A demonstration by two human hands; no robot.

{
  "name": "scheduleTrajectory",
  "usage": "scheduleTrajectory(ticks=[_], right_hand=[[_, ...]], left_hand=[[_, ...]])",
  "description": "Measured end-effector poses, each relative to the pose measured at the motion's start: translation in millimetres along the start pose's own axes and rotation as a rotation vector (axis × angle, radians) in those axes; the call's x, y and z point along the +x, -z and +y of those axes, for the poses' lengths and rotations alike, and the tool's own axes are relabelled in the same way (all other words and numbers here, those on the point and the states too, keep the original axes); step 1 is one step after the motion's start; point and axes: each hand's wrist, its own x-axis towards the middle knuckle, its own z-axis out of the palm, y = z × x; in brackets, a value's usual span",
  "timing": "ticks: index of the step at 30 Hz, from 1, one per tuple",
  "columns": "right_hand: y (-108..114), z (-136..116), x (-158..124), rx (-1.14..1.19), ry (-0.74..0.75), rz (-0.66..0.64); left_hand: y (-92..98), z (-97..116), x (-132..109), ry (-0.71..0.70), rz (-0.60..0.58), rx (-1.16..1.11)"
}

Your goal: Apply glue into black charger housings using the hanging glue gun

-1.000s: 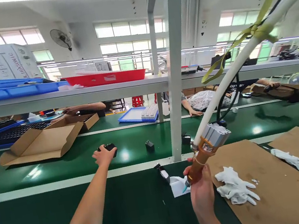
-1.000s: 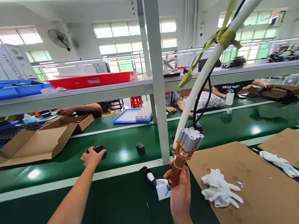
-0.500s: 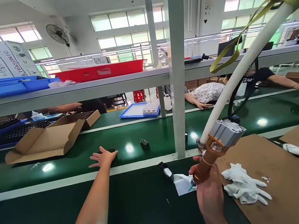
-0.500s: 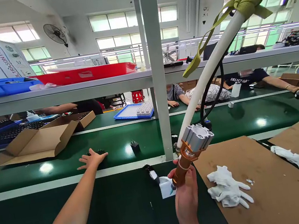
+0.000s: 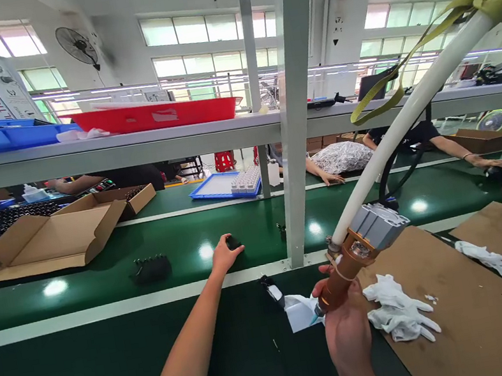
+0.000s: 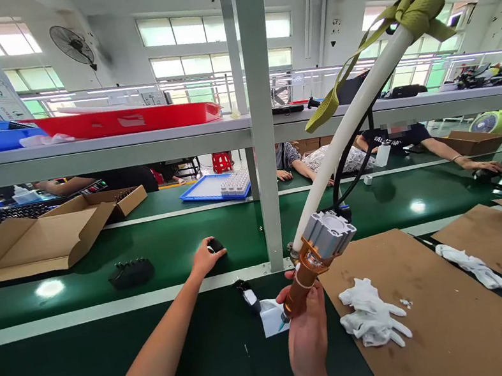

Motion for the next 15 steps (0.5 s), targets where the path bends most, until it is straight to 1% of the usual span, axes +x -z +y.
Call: scheduleTrajectory(ticks=[2,5,9,12,15], right_hand=[[0,0,0,-0.008,-0.003,-0.002],[0,0,0,-0.010,0.001,0.004],[-1,0,-1,-0.006,0.009,-0.010],[-1,0,-1,0.000,0.026,-0.020],[-1,1,0,0.004,0.034,-0.013]], left_hand=[[-7.5,16,-2,-0.050,-0.035,-0.007],[-23.8,44,-5,-0.116,-0.075,0.009],[-42.3,75,-5,-0.118,-0.099,0.061],[-47.1,90,-3,-0.093,-0.087,0.099],[-48.2,100,0,-0.104,-0.075,0.129]])
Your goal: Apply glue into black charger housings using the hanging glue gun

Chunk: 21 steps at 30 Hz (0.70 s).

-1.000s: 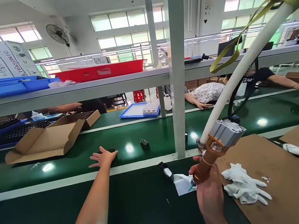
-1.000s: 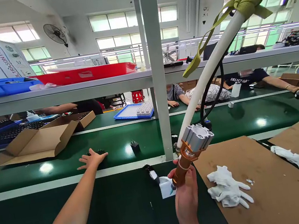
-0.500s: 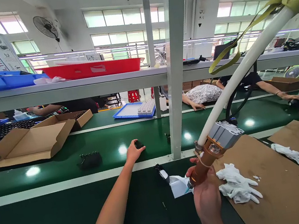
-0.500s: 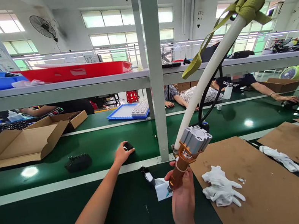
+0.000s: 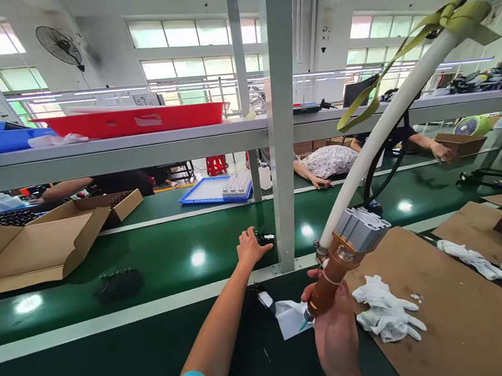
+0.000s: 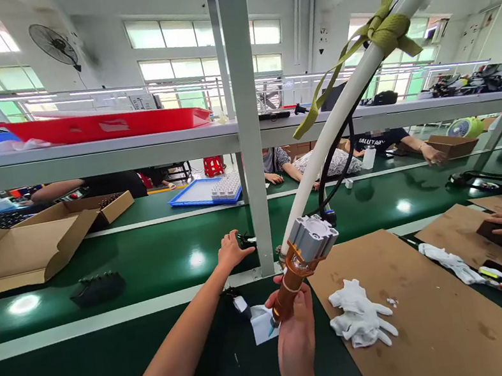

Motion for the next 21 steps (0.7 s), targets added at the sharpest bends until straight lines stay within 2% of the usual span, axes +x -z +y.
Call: scheduleTrajectory(ticks=[6,11,16,18,21], right_hand=[[1,3,-1,0.009,0.001,-0.014],[2,4,-2,0.032,-0.017,-0.031],[1,3,-2,0.047,-0.041,-0.041],[1,3,-2,0.047,-0.036,-0.046],[-1,0,-3,0.029,-0.015,-0.042]], left_hand=[[-2.4,8,2,-0.021,0.030,0.052],[7.8,-2,-5,-0.047,0.060,0.056],[47.3,-32,-25,-0.119,0.045,0.008],[68.1,-48,-43,-0.169,0.018,-0.014],[94.2,-70,-78,-0.283,-0.088,-0.049]])
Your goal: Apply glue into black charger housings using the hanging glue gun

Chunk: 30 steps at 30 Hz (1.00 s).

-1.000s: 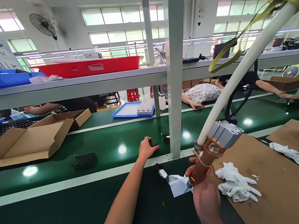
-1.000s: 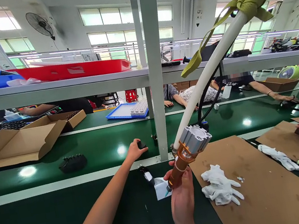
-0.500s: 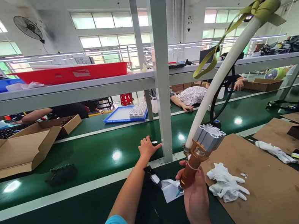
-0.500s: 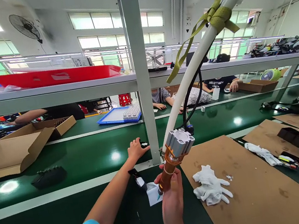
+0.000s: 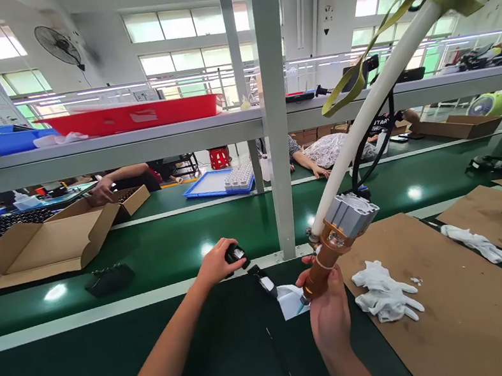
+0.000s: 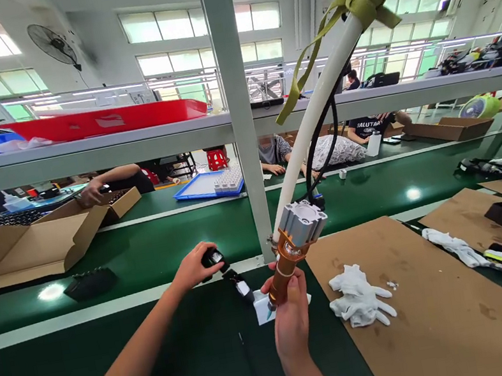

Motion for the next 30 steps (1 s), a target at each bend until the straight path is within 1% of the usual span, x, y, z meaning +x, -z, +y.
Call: scheduleTrajectory(ticks=[2,5,8,10,12,14,15,17,19,22,25,28,30], right_hand=[[-1,-2,0,-0.015,0.019,0.008],[-2,-3,1,-0.027,0.038,0.011],[-2,-3,3,-0.035,0.050,0.022],[-2,-3,3,-0.032,0.059,0.023],[-1,-3,5,-0.022,0.064,0.020],[0,-2,6,-0.020,0.067,0.016],[0,-2,6,-0.022,0.068,0.016],[1,-2,6,-0.021,0.065,0.015],[0,-3,6,-0.011,0.055,0.011],[-2,-5,4,0.005,0.053,0.000],[-4,-5,2,-0.002,0.073,-0.016],[-4,-4,2,-0.018,0.084,-0.011],[-4,-3,3,-0.033,0.095,-0.001]], left_hand=[[7.2,1,-27,-0.068,-0.086,-0.038],[5.3,11,-56,-0.147,-0.191,-0.103],[-3.6,22,-70,-0.210,-0.243,-0.162],[-9.2,23,-76,-0.235,-0.228,-0.189],[-13.9,20,-82,-0.205,-0.159,-0.203],[-17.2,13,-89,-0.110,-0.085,-0.218],[-18.1,10,-93,-0.057,-0.067,-0.226],[-17.8,5,-103,0.012,-0.070,-0.244],[-15.2,4,-115,0.028,-0.082,-0.255],[-10.7,12,-137,0.012,-0.132,-0.301],[-11.2,23,-157,-0.014,-0.198,-0.402],[-16.8,33,-168,0.035,-0.175,-0.483],[-21.0,38,-170,0.074,-0.153,-0.475]])
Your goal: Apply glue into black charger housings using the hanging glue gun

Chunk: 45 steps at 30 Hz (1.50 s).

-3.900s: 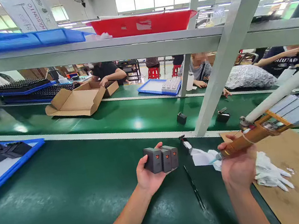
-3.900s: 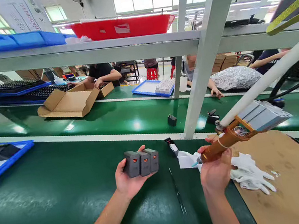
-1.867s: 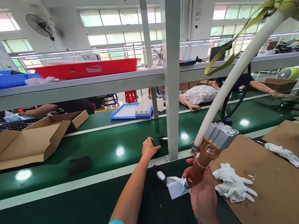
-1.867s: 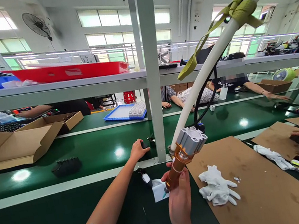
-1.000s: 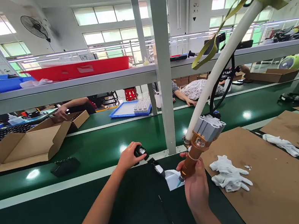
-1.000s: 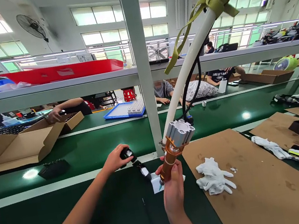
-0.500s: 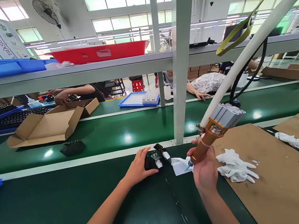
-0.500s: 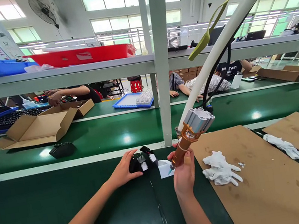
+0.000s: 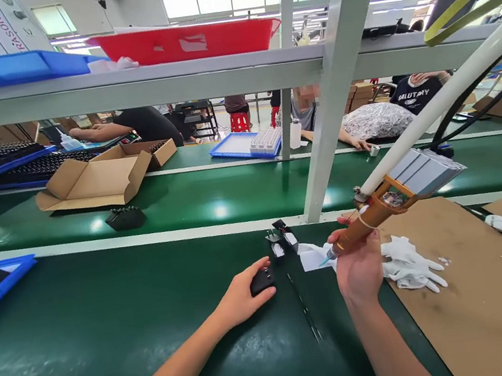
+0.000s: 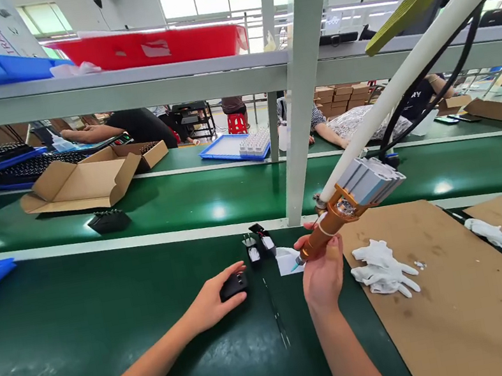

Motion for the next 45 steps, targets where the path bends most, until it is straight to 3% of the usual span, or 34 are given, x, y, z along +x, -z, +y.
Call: scheduleTrajectory(ticks=[12,21,26,35,42,45], right_hand=[[0,0,1,-0.013,0.056,-0.014],[-1,0,0,-0.005,0.049,-0.017],[-1,0,0,-0.014,0.054,-0.001],[-1,0,-1,-0.017,0.026,0.008],[-3,-2,-4,-0.027,0.029,-0.007],[-7,-4,-8,-0.007,0.000,-0.026]], left_hand=[[-6.1,17,-12,-0.138,0.073,0.211],[-19.8,13,-14,-0.147,0.093,0.005],[-19.1,15,-17,-0.187,0.062,0.044],[9.4,21,-22,-0.041,-0.062,-0.037],[-3.3,3,-10,0.028,-0.053,-0.433],[-6.4,0,-13,0.013,-0.004,-0.330]])
